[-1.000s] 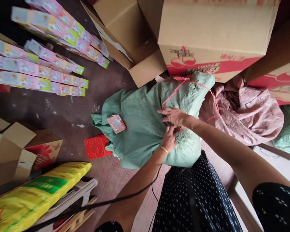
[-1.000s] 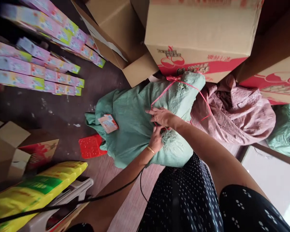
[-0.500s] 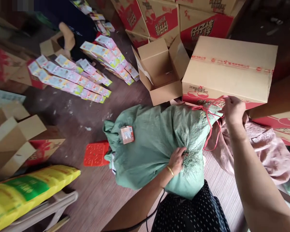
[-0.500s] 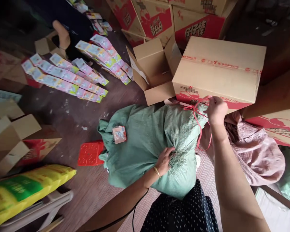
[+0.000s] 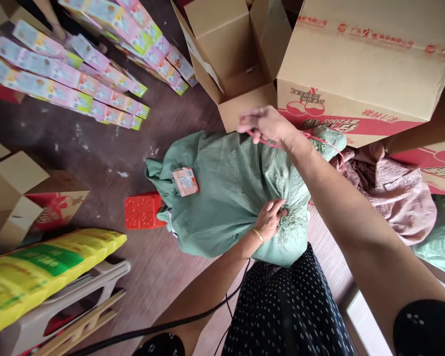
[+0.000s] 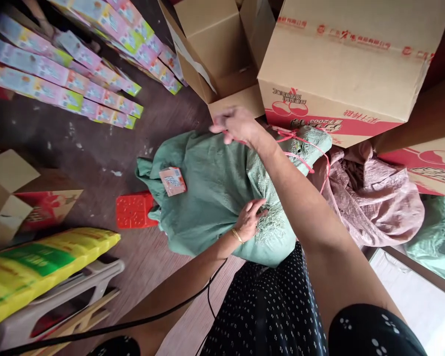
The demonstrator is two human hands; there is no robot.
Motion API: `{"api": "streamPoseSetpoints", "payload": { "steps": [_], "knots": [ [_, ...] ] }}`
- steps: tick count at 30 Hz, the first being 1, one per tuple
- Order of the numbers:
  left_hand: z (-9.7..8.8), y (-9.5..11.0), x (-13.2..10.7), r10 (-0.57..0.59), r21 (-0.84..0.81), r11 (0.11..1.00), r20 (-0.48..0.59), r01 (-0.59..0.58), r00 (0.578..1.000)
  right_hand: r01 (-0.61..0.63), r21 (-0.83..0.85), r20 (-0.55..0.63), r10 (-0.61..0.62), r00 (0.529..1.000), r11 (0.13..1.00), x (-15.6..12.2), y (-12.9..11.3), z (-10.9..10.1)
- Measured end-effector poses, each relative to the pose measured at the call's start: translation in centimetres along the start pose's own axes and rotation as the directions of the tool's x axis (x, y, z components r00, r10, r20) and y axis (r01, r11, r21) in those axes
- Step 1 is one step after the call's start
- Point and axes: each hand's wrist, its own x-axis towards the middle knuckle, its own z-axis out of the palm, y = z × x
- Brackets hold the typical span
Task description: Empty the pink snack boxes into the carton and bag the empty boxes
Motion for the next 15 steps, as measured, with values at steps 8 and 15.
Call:
{"api": "streamPoseSetpoints", "payload": {
  "steps": [8,15],
  "knots": [
    [-0.3,0.2,0.1,0.005,0.158,0.987,-0.053,0.003,0.999,0.117,-0.049,0.432,-0.085,0.898,0.992,-1.8,0.6,2.6],
    [0.9,-0.6,-0.3,-0.009,0.192,0.981,-0.021,0.013,1.0,-0.048,0.048,0.29,0.032,0.956,0.998,-8.9,12.3,6.0]
  ]
}}
